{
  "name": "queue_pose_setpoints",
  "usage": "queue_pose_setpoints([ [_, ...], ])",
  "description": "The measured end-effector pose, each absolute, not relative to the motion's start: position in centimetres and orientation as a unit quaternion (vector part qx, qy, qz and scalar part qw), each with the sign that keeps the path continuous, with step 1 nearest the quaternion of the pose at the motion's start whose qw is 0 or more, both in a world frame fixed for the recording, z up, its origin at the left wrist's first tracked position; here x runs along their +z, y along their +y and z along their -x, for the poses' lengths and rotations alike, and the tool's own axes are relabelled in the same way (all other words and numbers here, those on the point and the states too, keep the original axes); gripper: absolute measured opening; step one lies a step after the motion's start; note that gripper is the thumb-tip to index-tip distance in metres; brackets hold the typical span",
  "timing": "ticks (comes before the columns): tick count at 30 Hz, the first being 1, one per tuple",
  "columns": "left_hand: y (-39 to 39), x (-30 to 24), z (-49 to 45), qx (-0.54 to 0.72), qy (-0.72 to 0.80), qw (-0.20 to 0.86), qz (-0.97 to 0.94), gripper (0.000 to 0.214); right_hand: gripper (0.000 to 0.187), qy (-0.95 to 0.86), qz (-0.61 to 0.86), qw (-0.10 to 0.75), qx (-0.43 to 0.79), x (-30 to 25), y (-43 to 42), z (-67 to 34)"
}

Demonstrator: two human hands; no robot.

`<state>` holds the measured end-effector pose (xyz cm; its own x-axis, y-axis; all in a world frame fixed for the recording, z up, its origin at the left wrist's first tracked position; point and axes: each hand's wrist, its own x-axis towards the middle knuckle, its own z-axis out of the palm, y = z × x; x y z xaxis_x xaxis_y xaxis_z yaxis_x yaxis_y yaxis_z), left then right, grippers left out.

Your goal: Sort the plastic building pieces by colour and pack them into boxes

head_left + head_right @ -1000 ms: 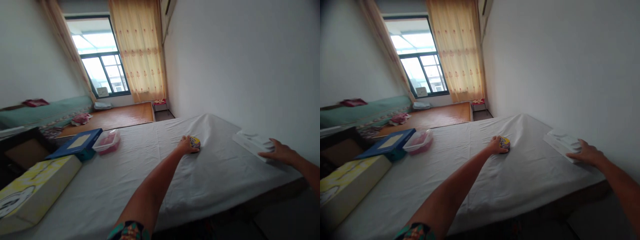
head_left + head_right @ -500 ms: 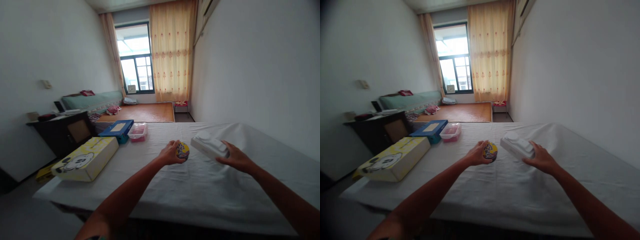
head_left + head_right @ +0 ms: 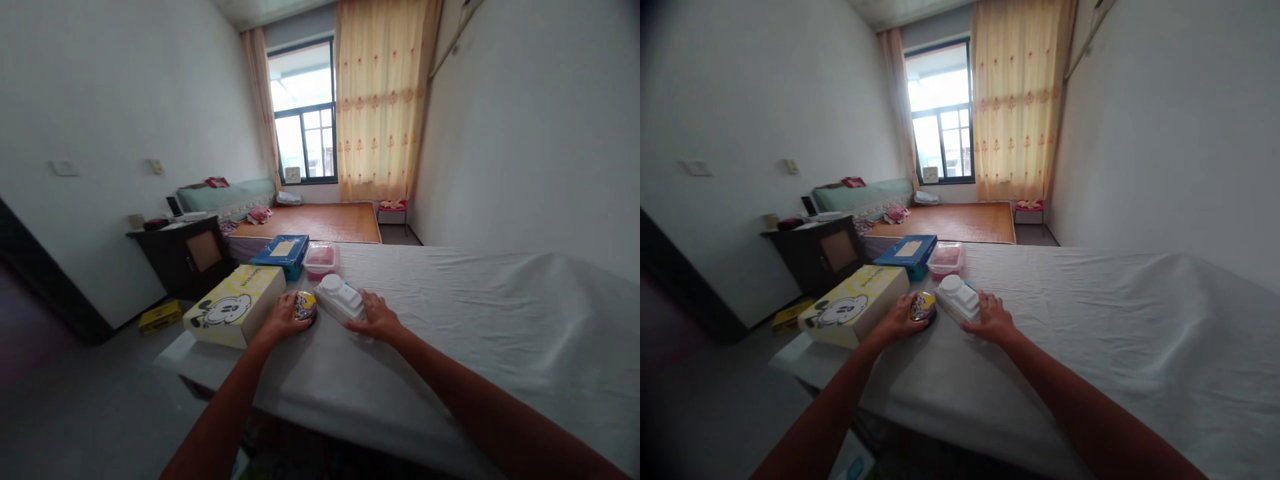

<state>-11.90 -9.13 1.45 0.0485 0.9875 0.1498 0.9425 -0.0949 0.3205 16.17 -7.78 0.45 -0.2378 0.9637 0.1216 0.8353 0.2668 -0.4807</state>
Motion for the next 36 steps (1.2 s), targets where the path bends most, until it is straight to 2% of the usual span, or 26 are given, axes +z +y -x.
queue_pose_setpoints([
  [2,-9.5,1.6,11.9,0.156,0.672,0.047,-0.722,0.080,0.102,-0.792,0.534,0.215,0.203,0.5,-8.2,-16.2],
  [6,-10.4,2.4,11.6,0.140,0.645,-0.018,-0.751,0.059,0.076,-0.784,0.480,0.244,0.308,1.0,-8.1,-16.6],
  [9,-10.8,2.8,11.7,0.132,0.635,-0.046,-0.759,0.056,0.067,-0.767,0.476,0.267,0.337,0.7,-8.0,-15.9],
  [20,-10.4,3.6,11.3,0.103,0.679,-0.096,-0.721,0.047,0.064,-0.762,0.453,0.326,0.327,-0.3,-8.2,-10.0],
  [24,-12.5,5.5,8.5,0.171,0.667,-0.153,-0.709,0.047,0.072,-0.748,0.458,0.305,0.372,0.1,-8.9,-12.1],
  [27,-13.9,6.1,3.5,0.220,0.569,-0.107,-0.785,0.043,0.068,-0.716,0.438,0.287,0.461,0.2,-9.4,-16.1],
  [31,-12.9,4.6,-5.0,0.165,0.390,0.022,-0.906,0.029,0.054,-0.646,0.395,0.337,0.560,0.1,-8.9,-21.9],
  [34,-10.3,2.2,-10.4,0.137,0.335,0.081,-0.929,0.028,0.054,-0.615,0.414,0.410,0.531,-0.3,-8.0,-25.4],
  [36,-8.7,0.4,-12.8,0.125,0.332,0.105,-0.929,0.028,0.053,-0.646,0.428,0.421,0.471,-0.8,-7.5,-26.9],
])
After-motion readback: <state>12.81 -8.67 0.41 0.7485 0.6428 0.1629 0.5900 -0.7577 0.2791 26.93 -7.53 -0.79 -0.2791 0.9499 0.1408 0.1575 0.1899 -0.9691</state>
